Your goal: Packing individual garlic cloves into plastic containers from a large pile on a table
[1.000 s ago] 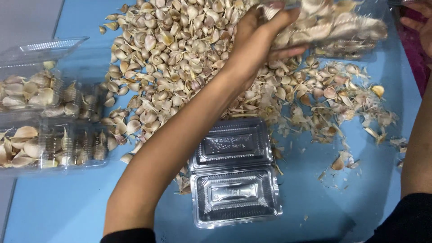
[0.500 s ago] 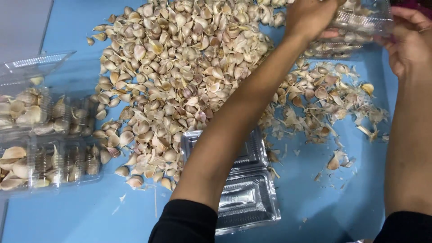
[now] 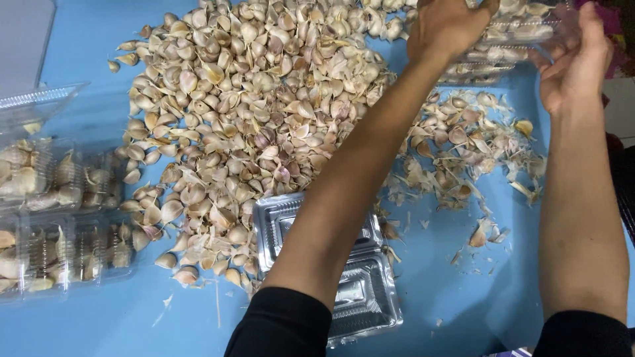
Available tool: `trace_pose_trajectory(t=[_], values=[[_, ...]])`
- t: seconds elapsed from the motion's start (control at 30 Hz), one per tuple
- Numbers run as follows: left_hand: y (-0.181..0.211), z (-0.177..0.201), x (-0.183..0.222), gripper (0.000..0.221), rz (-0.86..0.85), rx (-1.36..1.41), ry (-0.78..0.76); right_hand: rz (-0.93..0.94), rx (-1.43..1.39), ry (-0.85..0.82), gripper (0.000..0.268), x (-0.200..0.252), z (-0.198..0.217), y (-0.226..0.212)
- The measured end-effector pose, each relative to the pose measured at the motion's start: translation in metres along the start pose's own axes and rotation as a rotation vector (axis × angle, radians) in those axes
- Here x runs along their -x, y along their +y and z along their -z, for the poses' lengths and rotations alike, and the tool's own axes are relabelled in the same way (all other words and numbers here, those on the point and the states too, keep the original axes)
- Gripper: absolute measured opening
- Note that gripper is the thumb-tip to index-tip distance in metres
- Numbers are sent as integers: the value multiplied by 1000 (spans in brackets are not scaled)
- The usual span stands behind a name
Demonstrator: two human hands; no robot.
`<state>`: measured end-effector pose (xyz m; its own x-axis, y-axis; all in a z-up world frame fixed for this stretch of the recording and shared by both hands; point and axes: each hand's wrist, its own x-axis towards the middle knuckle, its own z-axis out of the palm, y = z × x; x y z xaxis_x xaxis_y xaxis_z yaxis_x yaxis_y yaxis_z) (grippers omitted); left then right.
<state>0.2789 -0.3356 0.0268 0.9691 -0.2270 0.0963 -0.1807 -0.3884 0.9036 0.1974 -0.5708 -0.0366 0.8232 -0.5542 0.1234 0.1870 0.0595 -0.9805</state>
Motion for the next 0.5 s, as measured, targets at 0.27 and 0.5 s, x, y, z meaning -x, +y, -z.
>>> trace_pose_trajectory(t=[0.27, 0.5], values=[[-1, 3, 9, 98, 19, 15, -16, 66, -100, 63, 13, -8, 4, 10], [-8, -2, 10, 91, 16, 6, 10, 14, 60, 213, 22, 5, -18, -15]])
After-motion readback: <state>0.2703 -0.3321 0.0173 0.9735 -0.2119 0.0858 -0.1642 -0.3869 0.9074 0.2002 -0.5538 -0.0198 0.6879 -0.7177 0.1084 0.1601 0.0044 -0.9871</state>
